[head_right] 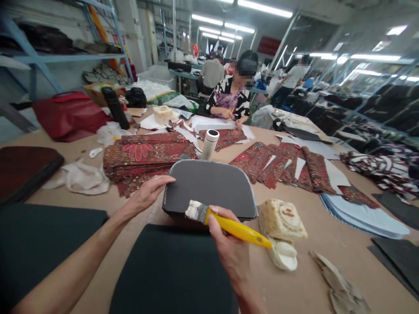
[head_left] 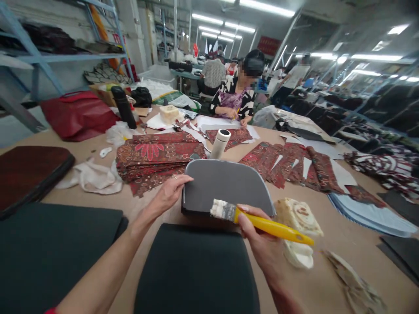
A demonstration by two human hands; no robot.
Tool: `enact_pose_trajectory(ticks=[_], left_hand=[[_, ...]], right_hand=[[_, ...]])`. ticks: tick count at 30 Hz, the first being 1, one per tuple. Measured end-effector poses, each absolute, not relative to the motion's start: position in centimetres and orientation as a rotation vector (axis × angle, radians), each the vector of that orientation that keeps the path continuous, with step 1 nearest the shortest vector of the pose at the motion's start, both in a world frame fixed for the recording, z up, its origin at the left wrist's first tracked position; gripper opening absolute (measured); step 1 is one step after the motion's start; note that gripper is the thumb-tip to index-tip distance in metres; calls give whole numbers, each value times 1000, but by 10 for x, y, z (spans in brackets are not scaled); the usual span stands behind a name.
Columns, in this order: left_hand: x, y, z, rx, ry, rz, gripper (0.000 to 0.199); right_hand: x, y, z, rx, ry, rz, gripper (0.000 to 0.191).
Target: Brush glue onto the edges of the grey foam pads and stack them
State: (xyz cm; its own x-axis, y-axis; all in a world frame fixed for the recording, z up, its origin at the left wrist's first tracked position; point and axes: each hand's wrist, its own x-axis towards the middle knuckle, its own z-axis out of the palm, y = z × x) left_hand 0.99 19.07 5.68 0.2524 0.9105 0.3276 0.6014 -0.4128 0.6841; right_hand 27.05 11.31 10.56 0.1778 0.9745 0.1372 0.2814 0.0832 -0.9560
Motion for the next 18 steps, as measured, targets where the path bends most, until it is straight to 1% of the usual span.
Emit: enact_pose_trajectory(ticks=[7,12,14,17,18], left_hand=[[3,208,46,2207,1306,884,40],[4,206,43,2255,1381,790,41],[6,202,47,2262,1410,756,38],[11,194,58,2279,1426,692,27],[12,192,62,2285,1441,657,28]], right_hand=[[202,144,85,-1260,-1449,1131,28],[197,132,75,-1254,-1651,1080,19],[200,122,77,-1302,-1606,1040,18],[200,116,81,-1321,-1470,1054,21],[198,117,81,-1319,-1441,1076,22]])
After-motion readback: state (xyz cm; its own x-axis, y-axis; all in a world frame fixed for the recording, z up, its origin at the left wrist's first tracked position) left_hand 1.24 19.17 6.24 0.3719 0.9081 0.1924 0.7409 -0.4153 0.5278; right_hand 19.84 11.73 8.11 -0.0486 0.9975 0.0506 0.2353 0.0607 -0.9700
